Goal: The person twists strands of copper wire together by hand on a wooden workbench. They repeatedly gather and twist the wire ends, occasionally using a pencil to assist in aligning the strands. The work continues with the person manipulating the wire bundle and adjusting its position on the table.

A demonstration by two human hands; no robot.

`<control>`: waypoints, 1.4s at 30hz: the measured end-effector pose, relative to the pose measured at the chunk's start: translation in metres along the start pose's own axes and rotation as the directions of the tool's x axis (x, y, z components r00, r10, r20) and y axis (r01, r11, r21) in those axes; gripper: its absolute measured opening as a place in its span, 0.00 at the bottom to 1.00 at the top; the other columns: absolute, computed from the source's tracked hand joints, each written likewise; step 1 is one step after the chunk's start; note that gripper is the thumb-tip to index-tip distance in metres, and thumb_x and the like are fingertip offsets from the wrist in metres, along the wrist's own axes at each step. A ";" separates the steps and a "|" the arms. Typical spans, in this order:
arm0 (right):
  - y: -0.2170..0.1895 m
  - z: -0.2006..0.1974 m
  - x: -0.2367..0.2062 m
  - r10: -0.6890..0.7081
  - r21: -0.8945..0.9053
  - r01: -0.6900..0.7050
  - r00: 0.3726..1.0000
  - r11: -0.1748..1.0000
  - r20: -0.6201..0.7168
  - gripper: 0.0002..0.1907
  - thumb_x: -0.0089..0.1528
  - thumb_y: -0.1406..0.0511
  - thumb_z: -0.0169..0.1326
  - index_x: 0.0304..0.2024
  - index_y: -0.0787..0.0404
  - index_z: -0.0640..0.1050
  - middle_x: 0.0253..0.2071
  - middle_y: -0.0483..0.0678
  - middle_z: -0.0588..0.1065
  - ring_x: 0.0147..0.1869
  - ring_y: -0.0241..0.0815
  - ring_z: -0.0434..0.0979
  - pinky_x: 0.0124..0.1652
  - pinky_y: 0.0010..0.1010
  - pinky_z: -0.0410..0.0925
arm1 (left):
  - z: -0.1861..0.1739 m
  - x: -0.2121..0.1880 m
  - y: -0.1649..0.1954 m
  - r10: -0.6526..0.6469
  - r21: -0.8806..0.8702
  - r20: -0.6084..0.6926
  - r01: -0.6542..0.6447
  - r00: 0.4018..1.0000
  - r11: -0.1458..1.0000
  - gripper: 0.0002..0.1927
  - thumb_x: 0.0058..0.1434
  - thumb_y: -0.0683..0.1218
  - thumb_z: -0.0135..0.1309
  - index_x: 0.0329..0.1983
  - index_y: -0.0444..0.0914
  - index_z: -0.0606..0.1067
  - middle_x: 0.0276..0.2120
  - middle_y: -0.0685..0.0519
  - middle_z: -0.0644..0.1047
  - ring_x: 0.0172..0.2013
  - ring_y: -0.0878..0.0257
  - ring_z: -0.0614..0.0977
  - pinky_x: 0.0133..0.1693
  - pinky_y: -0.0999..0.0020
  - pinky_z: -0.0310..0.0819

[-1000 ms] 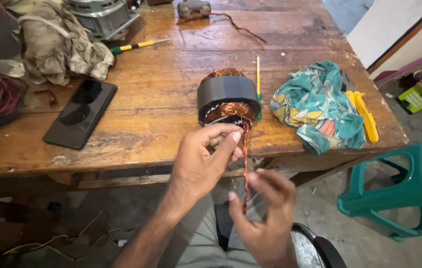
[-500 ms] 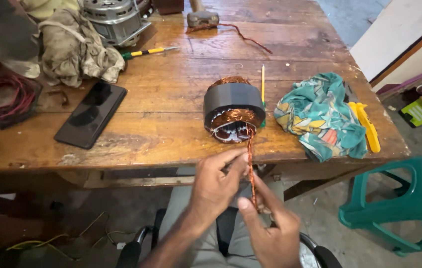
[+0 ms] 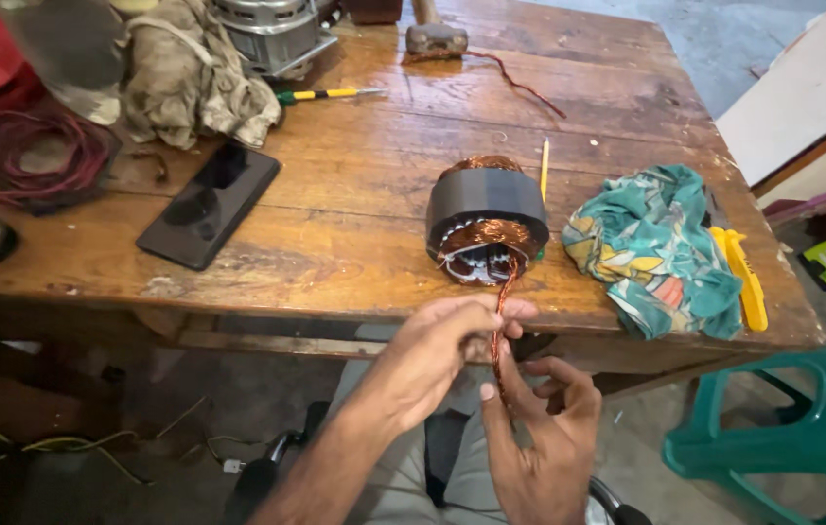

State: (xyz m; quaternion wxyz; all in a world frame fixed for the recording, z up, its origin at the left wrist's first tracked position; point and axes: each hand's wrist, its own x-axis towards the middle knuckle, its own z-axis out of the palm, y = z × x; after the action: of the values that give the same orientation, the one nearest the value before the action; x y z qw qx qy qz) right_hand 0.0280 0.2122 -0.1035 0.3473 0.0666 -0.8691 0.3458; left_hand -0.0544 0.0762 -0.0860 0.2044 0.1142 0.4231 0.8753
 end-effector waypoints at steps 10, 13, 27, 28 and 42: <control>0.004 -0.015 -0.011 -0.022 0.132 0.019 0.999 0.991 0.023 0.15 0.59 0.70 0.62 0.49 0.66 0.81 0.41 0.53 0.81 0.45 0.47 0.78 0.48 0.34 0.70 | 0.033 0.003 0.002 -0.027 0.257 -0.142 0.063 0.990 0.964 0.07 0.67 0.42 0.51 0.43 0.33 0.70 0.28 0.47 0.79 0.22 0.66 0.77 0.17 0.70 0.70; 0.008 -0.017 -0.013 0.107 0.192 -0.121 0.991 0.974 0.080 0.13 0.58 0.69 0.64 0.44 0.67 0.81 0.38 0.52 0.82 0.40 0.46 0.79 0.44 0.33 0.72 | 0.046 0.001 0.006 0.037 0.417 -0.142 0.026 0.989 0.909 0.08 0.65 0.42 0.50 0.45 0.35 0.67 0.30 0.47 0.81 0.20 0.65 0.79 0.15 0.68 0.70; 0.016 -0.017 -0.017 0.376 0.424 -0.425 0.905 0.800 0.199 0.17 0.62 0.68 0.60 0.53 0.66 0.82 0.39 0.52 0.84 0.33 0.34 0.77 0.34 0.24 0.71 | 0.049 -0.005 -0.003 0.775 0.855 -0.130 -0.326 0.618 0.404 0.07 0.65 0.41 0.60 0.45 0.35 0.81 0.30 0.48 0.83 0.24 0.56 0.81 0.26 0.65 0.74; 0.016 -0.019 -0.018 0.444 0.499 -0.519 0.854 0.694 0.271 0.18 0.62 0.68 0.59 0.55 0.66 0.82 0.39 0.51 0.85 0.32 0.32 0.76 0.33 0.23 0.71 | 0.046 -0.010 -0.011 0.764 0.840 -0.149 -0.328 0.627 0.433 0.06 0.65 0.40 0.60 0.44 0.35 0.81 0.29 0.48 0.82 0.25 0.55 0.81 0.26 0.65 0.73; -0.004 -0.043 -0.009 0.044 0.355 -0.090 0.990 0.930 0.135 0.13 0.64 0.70 0.56 0.51 0.67 0.81 0.55 0.57 0.77 0.59 0.46 0.78 0.57 0.31 0.68 | 0.019 -0.063 -0.092 0.608 0.842 0.518 -0.482 0.601 -0.240 0.11 0.53 0.40 0.62 0.39 0.32 0.79 0.38 0.46 0.81 0.42 0.53 0.83 0.30 0.61 0.72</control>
State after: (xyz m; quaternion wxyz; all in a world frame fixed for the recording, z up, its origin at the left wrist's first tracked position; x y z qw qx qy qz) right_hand 0.0603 0.2358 -0.0853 0.2620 0.1210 -0.8127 0.5062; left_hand 0.0327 0.1126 -0.1484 -0.3576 0.3485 0.7885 0.3591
